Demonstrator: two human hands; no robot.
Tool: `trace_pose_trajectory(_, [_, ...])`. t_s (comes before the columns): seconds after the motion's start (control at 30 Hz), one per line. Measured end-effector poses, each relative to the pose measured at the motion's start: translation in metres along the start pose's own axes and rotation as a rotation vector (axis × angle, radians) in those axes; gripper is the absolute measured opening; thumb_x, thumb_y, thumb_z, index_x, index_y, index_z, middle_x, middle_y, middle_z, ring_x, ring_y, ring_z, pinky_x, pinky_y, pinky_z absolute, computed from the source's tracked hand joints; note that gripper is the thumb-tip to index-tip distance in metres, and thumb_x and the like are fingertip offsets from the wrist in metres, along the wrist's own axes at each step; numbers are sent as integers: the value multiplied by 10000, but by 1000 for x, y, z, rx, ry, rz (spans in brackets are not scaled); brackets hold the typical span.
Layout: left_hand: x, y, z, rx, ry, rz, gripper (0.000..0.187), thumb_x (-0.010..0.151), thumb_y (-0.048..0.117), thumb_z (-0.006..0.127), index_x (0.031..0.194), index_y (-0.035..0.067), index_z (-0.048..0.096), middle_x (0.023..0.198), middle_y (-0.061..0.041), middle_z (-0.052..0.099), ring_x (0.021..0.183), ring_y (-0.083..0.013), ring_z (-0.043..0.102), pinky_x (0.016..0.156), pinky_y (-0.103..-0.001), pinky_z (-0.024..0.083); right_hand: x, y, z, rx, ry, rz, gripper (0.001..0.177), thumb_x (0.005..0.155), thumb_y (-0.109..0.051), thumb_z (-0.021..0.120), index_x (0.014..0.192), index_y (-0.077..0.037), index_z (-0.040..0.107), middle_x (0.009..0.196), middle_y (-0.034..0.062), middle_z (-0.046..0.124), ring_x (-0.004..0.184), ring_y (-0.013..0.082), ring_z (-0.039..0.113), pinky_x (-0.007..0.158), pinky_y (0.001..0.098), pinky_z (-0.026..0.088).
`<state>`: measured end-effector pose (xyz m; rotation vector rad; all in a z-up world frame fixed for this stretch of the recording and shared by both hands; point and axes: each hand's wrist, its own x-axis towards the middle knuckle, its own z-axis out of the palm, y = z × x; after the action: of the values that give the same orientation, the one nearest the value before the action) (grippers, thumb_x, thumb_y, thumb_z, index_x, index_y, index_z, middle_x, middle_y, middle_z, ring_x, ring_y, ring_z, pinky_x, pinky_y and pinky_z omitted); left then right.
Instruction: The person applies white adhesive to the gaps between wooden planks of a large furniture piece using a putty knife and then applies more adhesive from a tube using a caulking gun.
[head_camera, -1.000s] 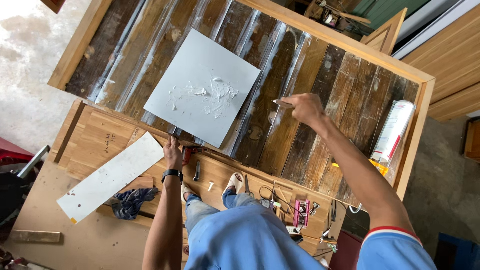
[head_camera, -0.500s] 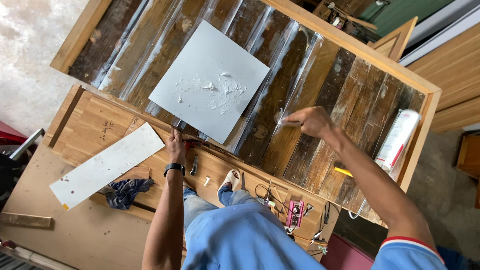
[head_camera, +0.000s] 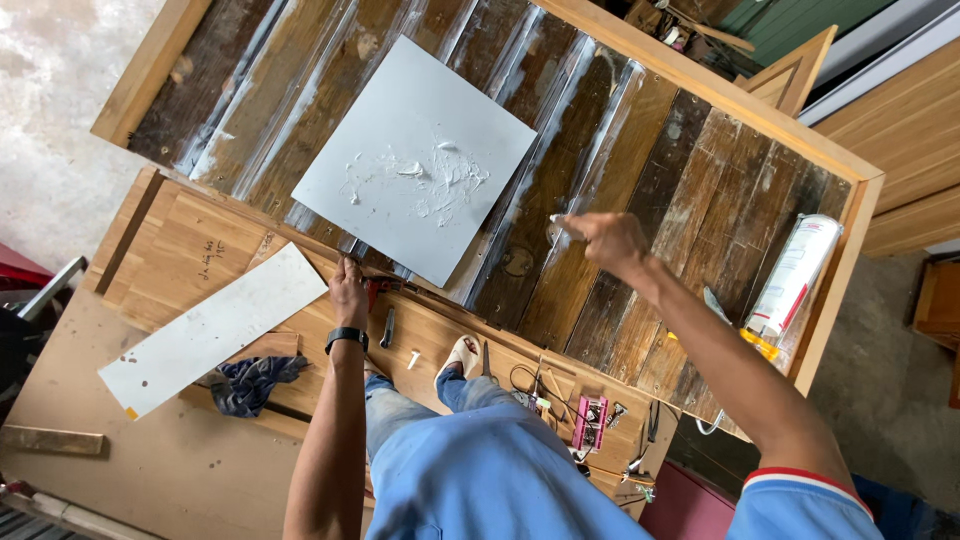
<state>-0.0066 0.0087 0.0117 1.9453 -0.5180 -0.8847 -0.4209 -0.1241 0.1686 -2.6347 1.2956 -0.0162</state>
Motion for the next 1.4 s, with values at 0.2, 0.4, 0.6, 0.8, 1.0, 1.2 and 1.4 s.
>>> trace_pose_trajectory(0.2, [-6,4,0,-2,-1,55,405,1112,378,458,1349,147,693,908,-170,694,895,-283,615,860,-455,467,-32,-11,32,-6,29,-55,300,984,36,518,1120,-82,757,941,103,796,500,165,673,372,218,464])
trace_pose_trajectory(0.4, [-5,5,-1,-93,-10,55,418,1113,371,498,1250,34,706,993,-213,714,984,-289,647,886,-462,483,-58,-31,34,93,-138,31,493,860,149,507,1191,-136,737,1159,25,781,862,195,777,508,213,556])
trace_pose_trajectory(0.6, [-2,18,-10,-10,-134,114,414,1122,334,439,1080,6,688,928,-218,677,913,-253,594,846,-473,464,0,-25,-29,43,18,489,728,761,40,578,1373,-345,665,1213,-60,739,1067,250,719,878,433,577])
trace_pose_trajectory(0.8, [-12,24,-53,129,-348,209,551,1119,372,415,1465,-32,559,1365,-280,623,1281,-437,567,1063,-511,451,53,-4,-14,-1,-94,816,562,853,-144,572,1275,-503,670,1211,100,738,1184,352,670,1042,444,508])
trace_pose_trajectory(1.0, [-16,-47,-127,96,-397,-20,574,1090,413,462,1510,24,515,1518,-254,507,1433,-418,429,1197,-518,337,65,-17,-6,23,-89,786,465,811,-145,607,1101,-481,744,1134,-67,765,1114,279,705,943,449,569])
trace_pose_trajectory(1.2, [-42,-166,-242,679,-431,158,223,987,126,302,834,47,445,1017,-271,614,923,-525,516,834,-542,366,49,-32,-9,32,-24,576,97,989,-294,724,1037,-280,806,880,-48,792,473,67,553,475,227,515])
trace_pose_trajectory(1.4, [-51,-212,-305,984,-462,-61,493,991,275,295,1388,133,551,1522,-102,554,1256,-419,605,978,-525,504,32,-49,-6,77,-62,633,164,961,-256,708,1090,-319,789,1032,-74,777,885,174,738,838,389,628])
